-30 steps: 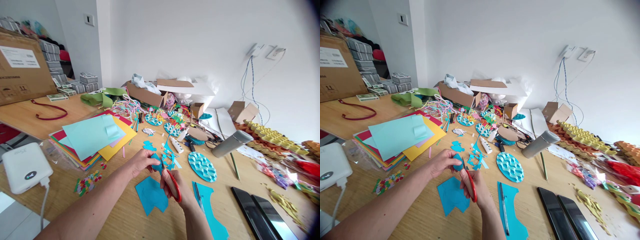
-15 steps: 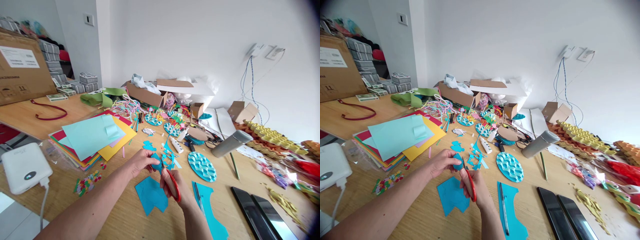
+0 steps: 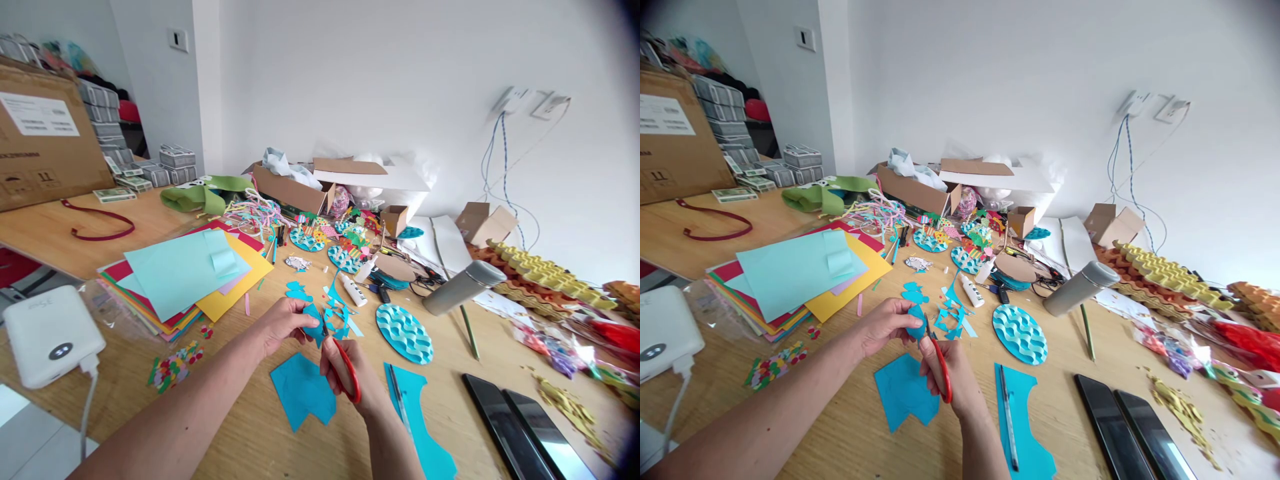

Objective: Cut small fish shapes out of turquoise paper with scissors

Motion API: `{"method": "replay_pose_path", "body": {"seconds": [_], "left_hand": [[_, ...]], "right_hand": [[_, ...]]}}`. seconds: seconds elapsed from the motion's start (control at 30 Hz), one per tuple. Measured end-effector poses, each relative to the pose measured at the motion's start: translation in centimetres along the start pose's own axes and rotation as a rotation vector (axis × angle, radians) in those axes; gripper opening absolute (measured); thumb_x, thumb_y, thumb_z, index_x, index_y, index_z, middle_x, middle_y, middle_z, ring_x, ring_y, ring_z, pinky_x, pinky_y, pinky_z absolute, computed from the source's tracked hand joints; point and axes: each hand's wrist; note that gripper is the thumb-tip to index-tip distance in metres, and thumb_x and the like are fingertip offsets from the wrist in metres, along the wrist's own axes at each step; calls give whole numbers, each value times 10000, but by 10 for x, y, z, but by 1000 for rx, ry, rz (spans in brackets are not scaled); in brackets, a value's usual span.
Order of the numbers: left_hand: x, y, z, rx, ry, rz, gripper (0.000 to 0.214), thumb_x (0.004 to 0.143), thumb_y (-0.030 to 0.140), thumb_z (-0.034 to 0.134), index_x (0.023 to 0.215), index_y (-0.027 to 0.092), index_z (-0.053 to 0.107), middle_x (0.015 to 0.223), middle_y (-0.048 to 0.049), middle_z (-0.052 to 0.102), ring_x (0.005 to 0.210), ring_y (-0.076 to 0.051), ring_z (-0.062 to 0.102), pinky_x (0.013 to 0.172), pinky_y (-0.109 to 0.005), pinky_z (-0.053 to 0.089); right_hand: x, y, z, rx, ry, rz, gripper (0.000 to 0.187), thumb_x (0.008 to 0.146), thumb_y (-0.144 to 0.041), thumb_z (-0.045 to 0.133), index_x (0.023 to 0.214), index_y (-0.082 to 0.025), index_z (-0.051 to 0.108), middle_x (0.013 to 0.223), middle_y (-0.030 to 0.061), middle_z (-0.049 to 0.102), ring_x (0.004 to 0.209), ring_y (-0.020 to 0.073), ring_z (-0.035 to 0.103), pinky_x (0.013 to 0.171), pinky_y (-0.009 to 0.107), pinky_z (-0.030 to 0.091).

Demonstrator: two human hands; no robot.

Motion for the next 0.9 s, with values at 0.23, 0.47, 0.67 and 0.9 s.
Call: {"method": "replay_pose_path", "body": {"seconds": [0.23, 0.47, 0.67, 0.9], "left_hand": [[-1, 1, 1, -17, 15, -15, 251, 566, 300, 734, 686, 139, 584, 601, -1, 643, 452, -94, 544, 445, -210, 395], [-1, 1, 1, -21, 1, -10, 252, 570, 304, 737, 687, 135, 590, 606, -2, 649, 460, -93, 557, 452, -205, 410], [-1, 1, 2, -18, 9, -16, 266, 567, 314, 742, 687, 130, 592, 603, -8, 651, 457, -88, 552, 464, -204, 411], [-3, 4, 2, -23, 18, -21, 267, 560, 312, 744, 679, 133, 586, 608, -12, 651, 466, -96, 552, 463, -213, 399]], "right_hand": [[1, 2, 1, 12, 8, -5, 705, 713, -828, 435, 527, -156, 537, 329, -22, 426, 296, 60, 344, 358, 207, 228], [1, 1, 2, 20, 12, -12, 691, 734, -811, 435, 530, -158, 532, 334, -21, 433, 297, 58, 341, 358, 205, 228], [1, -1, 2, 23, 20, 0, 711, 696, -840, 435, 524, -157, 528, 327, -24, 421, 297, 55, 334, 349, 200, 228], [2, 1, 2, 27, 22, -2, 692, 714, -826, 437, 522, -166, 520, 326, -21, 422, 293, 58, 327, 346, 208, 225]]}}
Point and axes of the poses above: each hand's wrist, its own x-axis towards the middle knuckle, its own z-axis out of the palm, y = z × x
